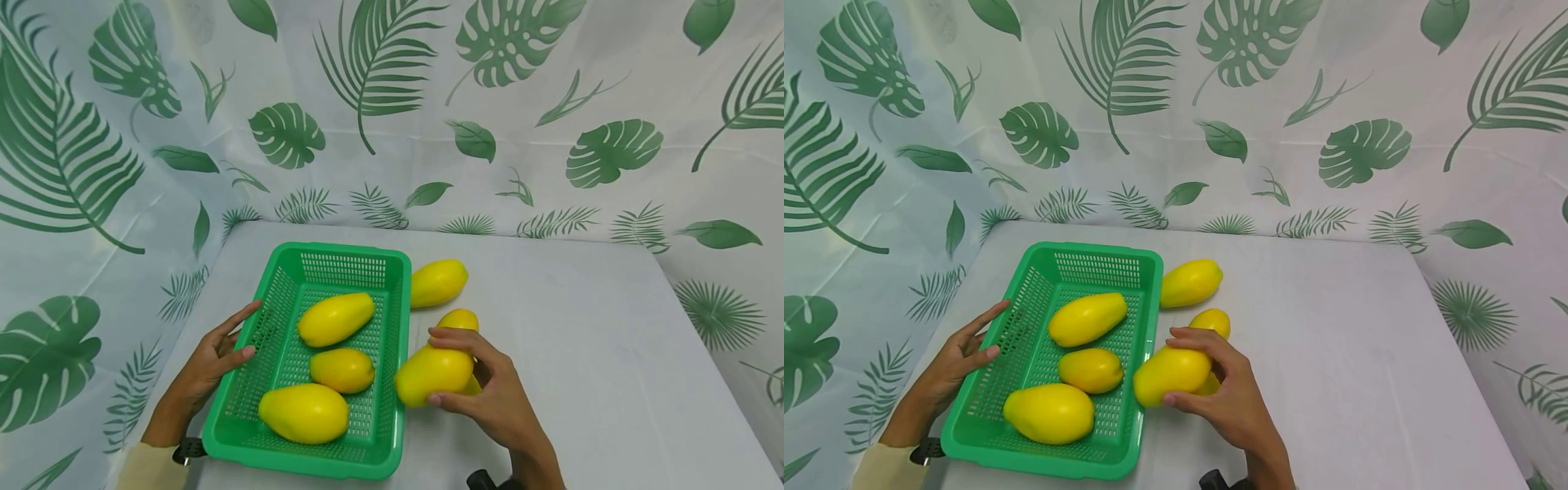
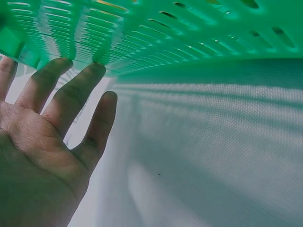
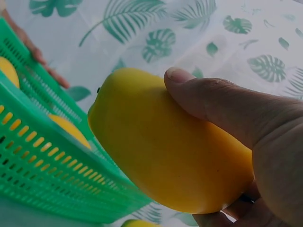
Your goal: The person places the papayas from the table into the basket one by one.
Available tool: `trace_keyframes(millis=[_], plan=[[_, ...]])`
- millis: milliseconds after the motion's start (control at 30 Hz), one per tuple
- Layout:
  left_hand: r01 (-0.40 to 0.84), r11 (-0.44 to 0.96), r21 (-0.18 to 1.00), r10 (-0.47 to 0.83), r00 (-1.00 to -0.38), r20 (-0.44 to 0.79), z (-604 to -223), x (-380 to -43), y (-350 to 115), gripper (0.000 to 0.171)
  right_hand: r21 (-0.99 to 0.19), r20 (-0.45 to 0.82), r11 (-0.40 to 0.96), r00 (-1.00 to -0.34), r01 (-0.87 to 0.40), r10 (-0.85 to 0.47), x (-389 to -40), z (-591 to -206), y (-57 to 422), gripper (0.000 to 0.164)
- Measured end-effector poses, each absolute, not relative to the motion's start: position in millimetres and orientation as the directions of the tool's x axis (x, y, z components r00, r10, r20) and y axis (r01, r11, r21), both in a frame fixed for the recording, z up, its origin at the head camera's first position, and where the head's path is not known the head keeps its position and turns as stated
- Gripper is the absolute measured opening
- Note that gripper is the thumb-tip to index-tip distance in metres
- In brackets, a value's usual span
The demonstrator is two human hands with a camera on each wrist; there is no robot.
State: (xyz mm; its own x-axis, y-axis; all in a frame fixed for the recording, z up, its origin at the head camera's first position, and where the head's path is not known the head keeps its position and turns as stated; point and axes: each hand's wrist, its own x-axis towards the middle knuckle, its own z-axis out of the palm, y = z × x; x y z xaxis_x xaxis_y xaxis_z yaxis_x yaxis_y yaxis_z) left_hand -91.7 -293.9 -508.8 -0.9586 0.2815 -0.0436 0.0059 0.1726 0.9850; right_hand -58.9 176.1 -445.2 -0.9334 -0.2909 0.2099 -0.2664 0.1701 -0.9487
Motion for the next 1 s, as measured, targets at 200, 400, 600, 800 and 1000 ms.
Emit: trace_keyframes(millis=[200,400,600,800,1000], plan=[[-0.001,0.168,0.986,0.283,-0.958,-0.049,-509.1,-91.2,-294.1,0.074,-0.952,0.203,0.161,-0.929,-0.262,-0.310,-61.2,-443.1,168.9,0.063],[-0.014,0.166,0.986,0.280,-0.958,-0.060,-508.7,-91.6,-294.3,0.074,-0.954,0.194,0.160,-0.927,-0.255,-0.320,-62.6,-442.3,164.1,0.063],[-0.014,0.167,0.986,0.281,-0.958,-0.061,-508.9,-91.7,-294.6,0.074,-0.955,0.199,0.146,-0.920,-0.260,-0.338,-63.6,-443.9,158.9,0.062],[-0.008,0.171,0.985,0.281,-0.958,-0.057,-509.4,-91.4,-294.8,0.074,-0.959,0.200,0.116,-0.910,-0.257,-0.365,-63.6,-444.4,152.5,0.060],[-0.003,0.172,0.985,0.280,-0.958,-0.052,-509.5,-91.1,-294.7,0.074,-0.967,0.179,0.099,-0.904,-0.234,-0.388,-63.2,-444.2,147.1,0.059]])
